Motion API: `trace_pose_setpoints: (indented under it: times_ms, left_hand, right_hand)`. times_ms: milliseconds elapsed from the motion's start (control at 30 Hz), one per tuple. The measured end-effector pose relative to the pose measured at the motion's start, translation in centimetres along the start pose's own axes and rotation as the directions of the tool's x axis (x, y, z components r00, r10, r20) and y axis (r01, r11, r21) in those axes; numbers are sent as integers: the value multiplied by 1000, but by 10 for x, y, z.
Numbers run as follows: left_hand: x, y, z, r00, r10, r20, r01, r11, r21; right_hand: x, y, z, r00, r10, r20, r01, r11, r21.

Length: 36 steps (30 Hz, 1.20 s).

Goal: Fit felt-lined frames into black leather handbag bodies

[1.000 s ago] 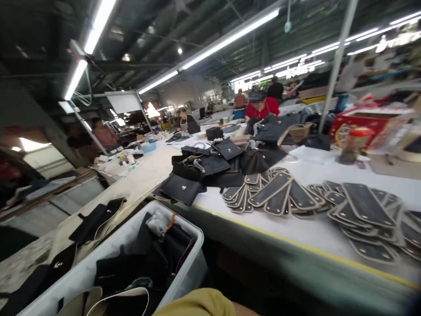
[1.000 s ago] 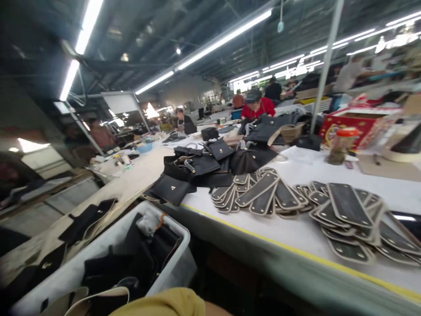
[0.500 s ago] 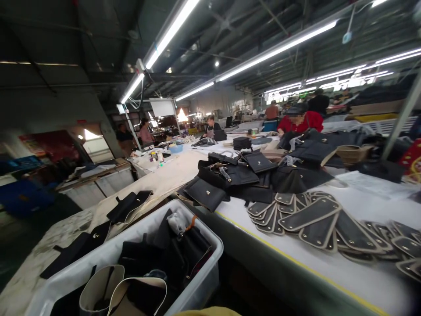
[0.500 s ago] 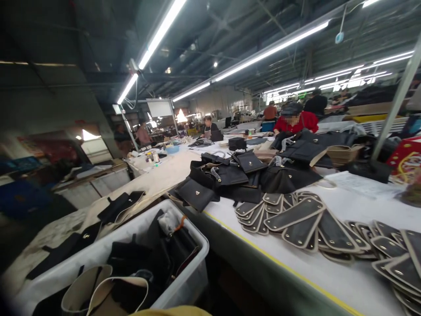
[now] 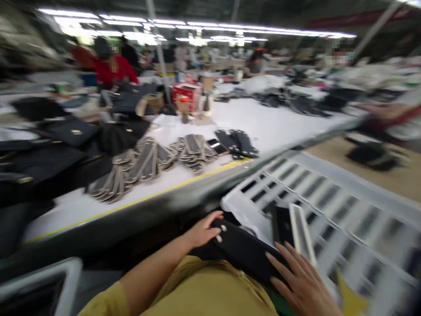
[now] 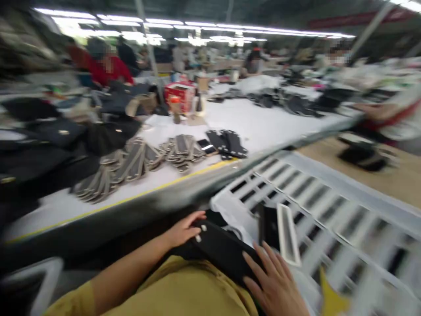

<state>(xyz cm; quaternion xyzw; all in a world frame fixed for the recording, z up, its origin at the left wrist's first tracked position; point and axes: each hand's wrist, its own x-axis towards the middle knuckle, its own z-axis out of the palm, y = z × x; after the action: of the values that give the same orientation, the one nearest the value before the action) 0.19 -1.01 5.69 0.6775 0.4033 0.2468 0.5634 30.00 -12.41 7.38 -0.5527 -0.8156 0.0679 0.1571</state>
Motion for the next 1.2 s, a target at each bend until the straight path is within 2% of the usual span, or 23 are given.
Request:
trace_pose_setpoints:
  times_ms: [67,167,233,300,367,467,533,600,733,800,900,1000,1100,1200]
  left_hand:
    - [18,-7,6,991,-76,107,77,997,-6]
    - [40,-10,0,957,-167,237,149,984,93]
    - [50,-1,0,949,-160,272,112,976,184]
    - [58,12,9,960,-112,257,25,948,317]
    - [67,25,22,963,-64,261,-72,875,479]
    - [78,34,36,933,-72,353,-177,763,622]
    - [81,33,37,908,-96,407,-204,747,632]
    - [82,29,31,897,-105,430,-206,761,615]
    - [78,21,15,903,-146,404,-144,782,606]
    - [75,22,13,907,-149,393,-142,771,621]
    - [70,29,18,921,-102,375,-196,710,676]
    - [63,36,33,942,-64,329,-222,616,756]
    - [59,41,48,938,-32,345,-269,561,783]
    - [60,44,52,916,-55,397,-301,559,772]
  right_hand:
    - [-24,1,-8,970,214,117,-220,974,47]
    - [-23,2,-6,855,518,37,-517,841,158]
    - [-12,0,-4,798,599,69,-601,779,180]
    - [4,-4,-3,798,589,127,-603,786,141]
    - [20,-7,-4,818,555,151,-569,820,68]
    - [34,-4,-5,815,531,230,-545,838,-5]
    - [31,3,-7,806,514,294,-540,842,8]
    - [19,12,-9,802,510,311,-549,835,46]
    - [-11,23,-14,769,557,313,-611,785,105]
    - [-16,22,-16,768,563,304,-613,783,100]
    - [-8,9,-15,805,555,209,-572,820,22]
    - [13,-13,-5,853,508,119,-506,861,-50]
    - [36,-29,10,883,445,148,-440,895,-68]
    - [43,-30,15,877,427,221,-421,904,-78]
